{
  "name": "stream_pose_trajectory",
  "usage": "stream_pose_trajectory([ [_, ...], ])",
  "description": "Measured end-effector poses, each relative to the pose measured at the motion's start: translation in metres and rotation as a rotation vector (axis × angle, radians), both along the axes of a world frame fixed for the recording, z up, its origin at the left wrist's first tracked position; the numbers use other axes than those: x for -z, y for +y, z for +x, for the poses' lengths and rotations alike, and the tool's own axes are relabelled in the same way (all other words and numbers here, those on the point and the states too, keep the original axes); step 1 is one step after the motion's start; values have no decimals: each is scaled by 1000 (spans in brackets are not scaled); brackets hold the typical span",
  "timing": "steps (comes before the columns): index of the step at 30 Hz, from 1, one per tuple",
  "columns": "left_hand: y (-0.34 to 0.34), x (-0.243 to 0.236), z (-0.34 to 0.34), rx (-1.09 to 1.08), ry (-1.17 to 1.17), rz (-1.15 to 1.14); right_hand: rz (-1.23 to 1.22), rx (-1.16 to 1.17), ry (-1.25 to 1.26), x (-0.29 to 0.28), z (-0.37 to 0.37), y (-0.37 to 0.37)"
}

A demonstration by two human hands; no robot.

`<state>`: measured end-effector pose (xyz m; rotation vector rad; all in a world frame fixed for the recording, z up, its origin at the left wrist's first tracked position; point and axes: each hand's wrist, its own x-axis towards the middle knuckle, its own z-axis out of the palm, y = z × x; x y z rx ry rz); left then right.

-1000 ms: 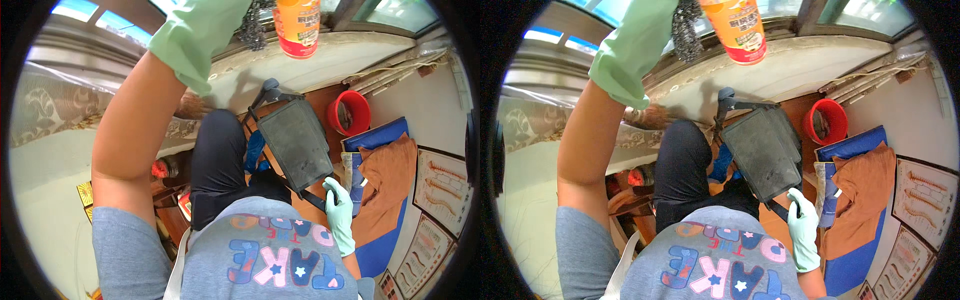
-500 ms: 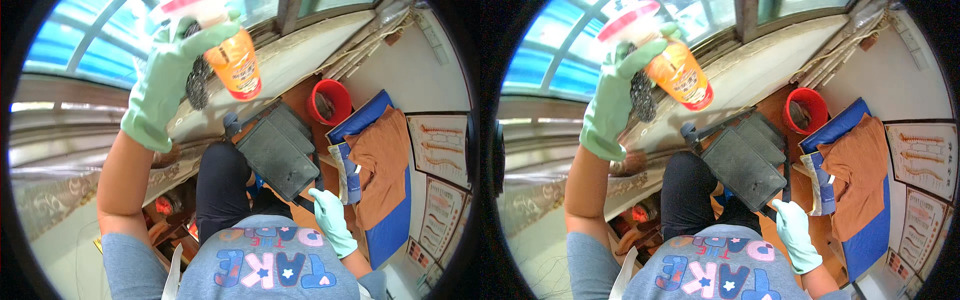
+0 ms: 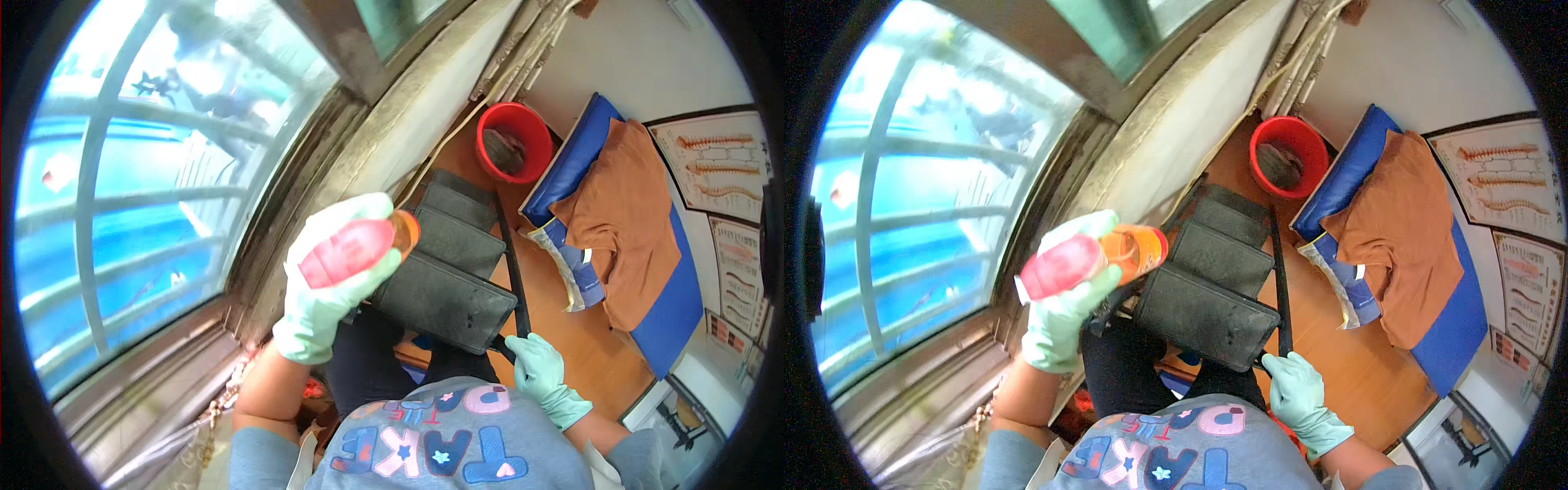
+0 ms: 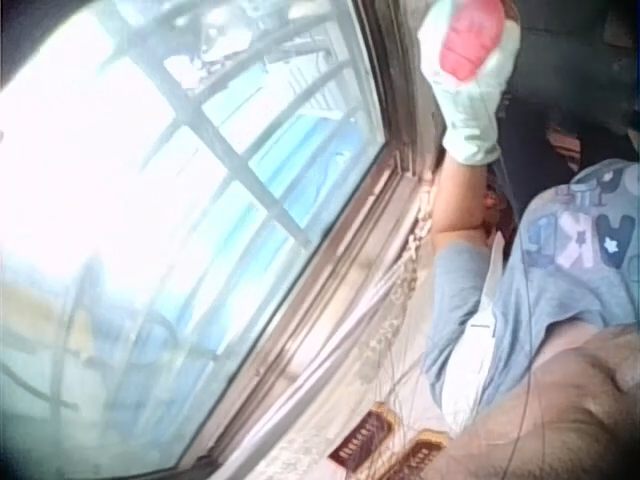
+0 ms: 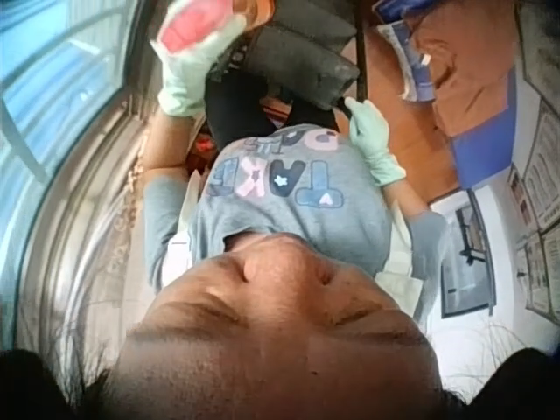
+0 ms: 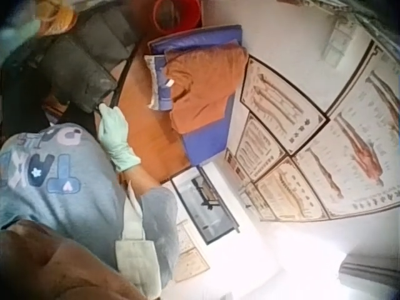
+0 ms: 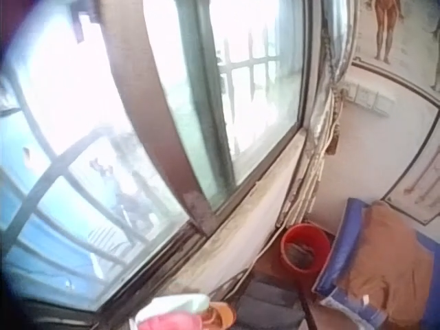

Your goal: Cleaning the window frame and glass using a spray bottle and steel wool pad.

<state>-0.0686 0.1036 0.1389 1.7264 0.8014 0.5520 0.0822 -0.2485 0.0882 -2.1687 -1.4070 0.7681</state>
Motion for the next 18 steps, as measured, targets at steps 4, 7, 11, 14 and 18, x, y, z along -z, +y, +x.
stream_pose_trajectory([
  [4,-9,25,-5,45,-14,-26,28,68,12,-7,0,4],
  [7,-12,43,-10,24,52,-48,-197,-4,66,-12,7,9],
  [11,-11,44,-12,54,103,-88,-215,-14,84,-12,8,9],
  [14,-11,43,-10,58,109,-101,-219,-12,82,-6,9,5],
  [18,-12,39,-8,-24,157,-138,-246,-4,83,-13,10,9],
])
